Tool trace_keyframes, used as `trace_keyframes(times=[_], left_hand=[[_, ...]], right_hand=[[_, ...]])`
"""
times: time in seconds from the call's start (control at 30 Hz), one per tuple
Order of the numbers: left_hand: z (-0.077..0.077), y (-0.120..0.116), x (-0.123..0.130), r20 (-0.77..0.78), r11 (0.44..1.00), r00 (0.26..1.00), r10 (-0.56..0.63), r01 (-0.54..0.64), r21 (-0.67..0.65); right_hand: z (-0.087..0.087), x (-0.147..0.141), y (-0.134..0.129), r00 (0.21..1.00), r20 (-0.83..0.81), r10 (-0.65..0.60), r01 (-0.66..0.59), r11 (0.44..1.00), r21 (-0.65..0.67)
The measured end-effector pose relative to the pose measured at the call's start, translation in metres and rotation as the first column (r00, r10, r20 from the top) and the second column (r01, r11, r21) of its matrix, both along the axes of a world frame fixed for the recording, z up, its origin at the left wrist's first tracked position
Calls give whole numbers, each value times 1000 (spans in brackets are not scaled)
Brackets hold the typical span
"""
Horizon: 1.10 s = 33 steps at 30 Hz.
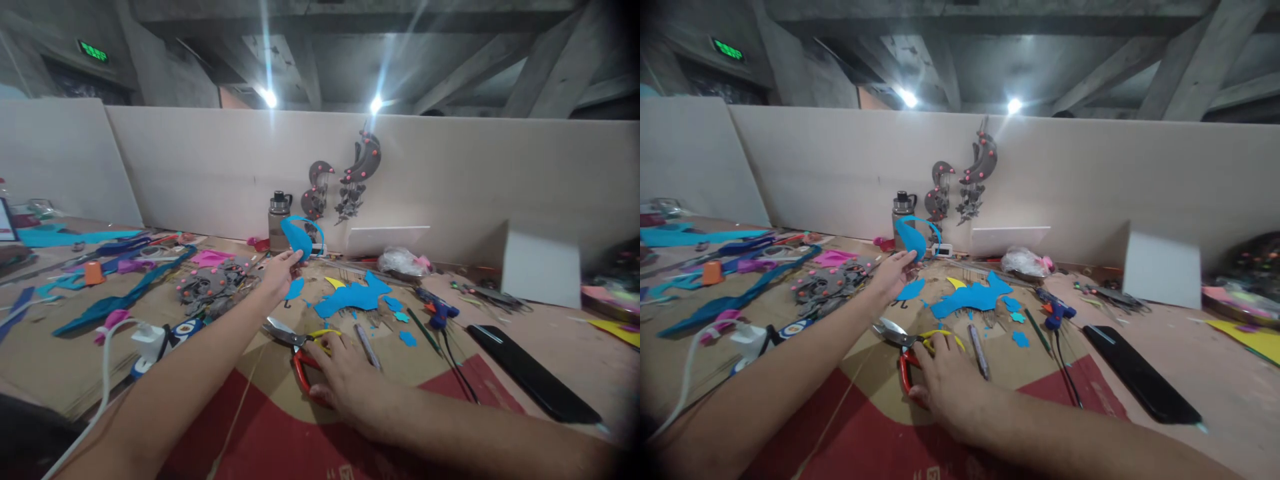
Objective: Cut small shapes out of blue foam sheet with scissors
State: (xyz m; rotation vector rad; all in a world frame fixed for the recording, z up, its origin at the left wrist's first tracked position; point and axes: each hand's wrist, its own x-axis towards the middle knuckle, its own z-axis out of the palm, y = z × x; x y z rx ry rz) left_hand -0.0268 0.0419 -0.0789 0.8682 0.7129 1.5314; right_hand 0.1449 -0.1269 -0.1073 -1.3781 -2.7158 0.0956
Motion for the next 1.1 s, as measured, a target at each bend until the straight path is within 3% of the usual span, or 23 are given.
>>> trace_keyframes(times=[0.13,0.3,0.47,0.57,0.63,0.73,0.9,0.97,1.1], left_hand=[[21,-2,-8,-23,998,1000,15,-14,57],[53,1,-18,36,994,999,28,-32,107],[82,6,-22,194,983,981,12,-47,180],[95,8,-12,285,985,958,19,-66,158],[101,8,-1,318,993,948,14,-50,107],[106,8,16,356,998,934,-8,-15,61],[107,8,19,373,998,928,-1,-25,65],[105,9,13,357,996,934,9,-40,79],[102,12,4,338,989,941,-12,-37,140]], right_hand=[[1,1,13,998,59,29,-31,999,37],[6,8,17,995,-92,30,-28,999,17],[7,21,20,894,-424,-147,41,968,-249],[9,28,33,702,-685,-196,-9,959,-284],[16,27,46,513,-850,-124,-83,978,-193],[37,15,68,272,-962,-15,-142,988,-55],[80,-11,102,57,-992,-109,-160,980,-116],[90,-19,114,37,-990,-136,-162,977,-141],[94,-30,130,173,-975,-138,-195,966,-171]])
